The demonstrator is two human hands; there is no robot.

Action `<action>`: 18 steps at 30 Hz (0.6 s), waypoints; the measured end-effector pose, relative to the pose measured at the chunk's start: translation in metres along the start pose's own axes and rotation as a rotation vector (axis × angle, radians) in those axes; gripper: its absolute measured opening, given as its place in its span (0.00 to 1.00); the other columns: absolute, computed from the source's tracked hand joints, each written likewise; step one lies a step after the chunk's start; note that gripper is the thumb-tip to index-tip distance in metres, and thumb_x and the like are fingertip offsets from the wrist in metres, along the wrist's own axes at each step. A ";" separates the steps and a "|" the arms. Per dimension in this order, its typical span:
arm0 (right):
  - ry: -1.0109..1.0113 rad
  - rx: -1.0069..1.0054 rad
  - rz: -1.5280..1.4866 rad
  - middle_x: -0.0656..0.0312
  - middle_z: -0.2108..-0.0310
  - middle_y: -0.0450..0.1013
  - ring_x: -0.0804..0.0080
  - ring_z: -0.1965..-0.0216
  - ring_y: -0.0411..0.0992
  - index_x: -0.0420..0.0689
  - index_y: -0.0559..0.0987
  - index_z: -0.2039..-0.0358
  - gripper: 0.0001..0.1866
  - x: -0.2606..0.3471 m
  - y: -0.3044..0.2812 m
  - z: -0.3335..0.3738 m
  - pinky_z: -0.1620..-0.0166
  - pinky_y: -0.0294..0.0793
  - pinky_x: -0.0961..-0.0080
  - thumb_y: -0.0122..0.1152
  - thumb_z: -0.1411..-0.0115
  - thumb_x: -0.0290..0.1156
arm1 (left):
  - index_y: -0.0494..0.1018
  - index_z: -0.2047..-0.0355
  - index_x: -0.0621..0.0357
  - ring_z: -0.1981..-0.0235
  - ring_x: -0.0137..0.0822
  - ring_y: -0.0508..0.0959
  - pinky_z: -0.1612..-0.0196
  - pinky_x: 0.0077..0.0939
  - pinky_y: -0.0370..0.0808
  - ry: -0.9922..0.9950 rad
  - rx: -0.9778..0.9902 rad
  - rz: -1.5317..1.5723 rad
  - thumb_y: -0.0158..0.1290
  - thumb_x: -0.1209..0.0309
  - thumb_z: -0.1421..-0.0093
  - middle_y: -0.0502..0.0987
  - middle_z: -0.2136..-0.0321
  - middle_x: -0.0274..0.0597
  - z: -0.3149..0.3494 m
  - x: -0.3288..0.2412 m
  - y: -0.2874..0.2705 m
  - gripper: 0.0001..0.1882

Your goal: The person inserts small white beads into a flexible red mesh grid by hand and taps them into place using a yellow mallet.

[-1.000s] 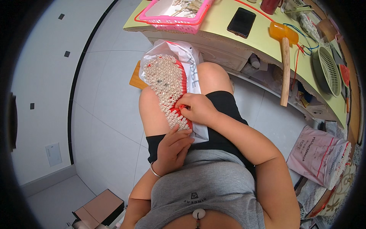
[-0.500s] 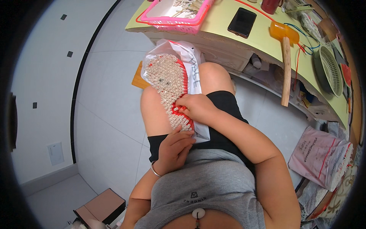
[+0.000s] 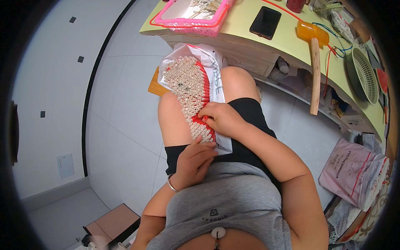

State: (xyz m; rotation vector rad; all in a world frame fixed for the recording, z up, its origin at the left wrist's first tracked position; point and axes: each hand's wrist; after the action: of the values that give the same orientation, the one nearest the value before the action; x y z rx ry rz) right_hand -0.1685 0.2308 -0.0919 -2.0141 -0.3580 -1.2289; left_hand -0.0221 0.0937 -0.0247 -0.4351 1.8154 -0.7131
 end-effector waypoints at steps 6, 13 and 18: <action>0.105 -0.003 0.153 0.54 0.65 0.77 0.60 0.65 0.77 0.42 0.82 0.60 0.13 0.006 0.009 -0.004 0.60 0.76 0.69 0.65 0.47 0.24 | 0.79 0.64 0.56 0.53 0.40 0.79 0.37 0.45 0.67 -0.018 -0.007 -0.005 0.58 0.81 0.50 0.80 0.60 0.43 0.000 0.000 0.002 0.12; 0.072 -0.125 0.091 0.54 0.67 0.77 0.59 0.68 0.77 0.41 0.81 0.60 0.13 0.002 0.014 -0.003 0.63 0.77 0.69 0.66 0.48 0.24 | 0.79 0.64 0.57 0.54 0.40 0.80 0.37 0.45 0.66 -0.017 -0.029 0.009 0.58 0.82 0.49 0.80 0.61 0.43 0.001 0.000 0.002 0.12; 0.107 -0.147 0.085 0.54 0.67 0.77 0.58 0.67 0.77 0.41 0.82 0.59 0.13 0.003 0.017 -0.003 0.63 0.78 0.69 0.66 0.47 0.24 | 0.79 0.64 0.57 0.53 0.40 0.80 0.37 0.46 0.66 -0.017 -0.036 0.025 0.58 0.82 0.50 0.80 0.60 0.43 0.002 0.002 0.002 0.12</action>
State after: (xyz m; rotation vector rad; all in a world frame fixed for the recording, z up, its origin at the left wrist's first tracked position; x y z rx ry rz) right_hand -0.1592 0.2168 -0.0961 -2.0536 -0.1326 -1.3367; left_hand -0.0208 0.0935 -0.0279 -0.4399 1.8168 -0.6583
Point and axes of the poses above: each hand's wrist, its own z-axis away from the middle knuckle, its own y-axis out of the palm, x = y × z
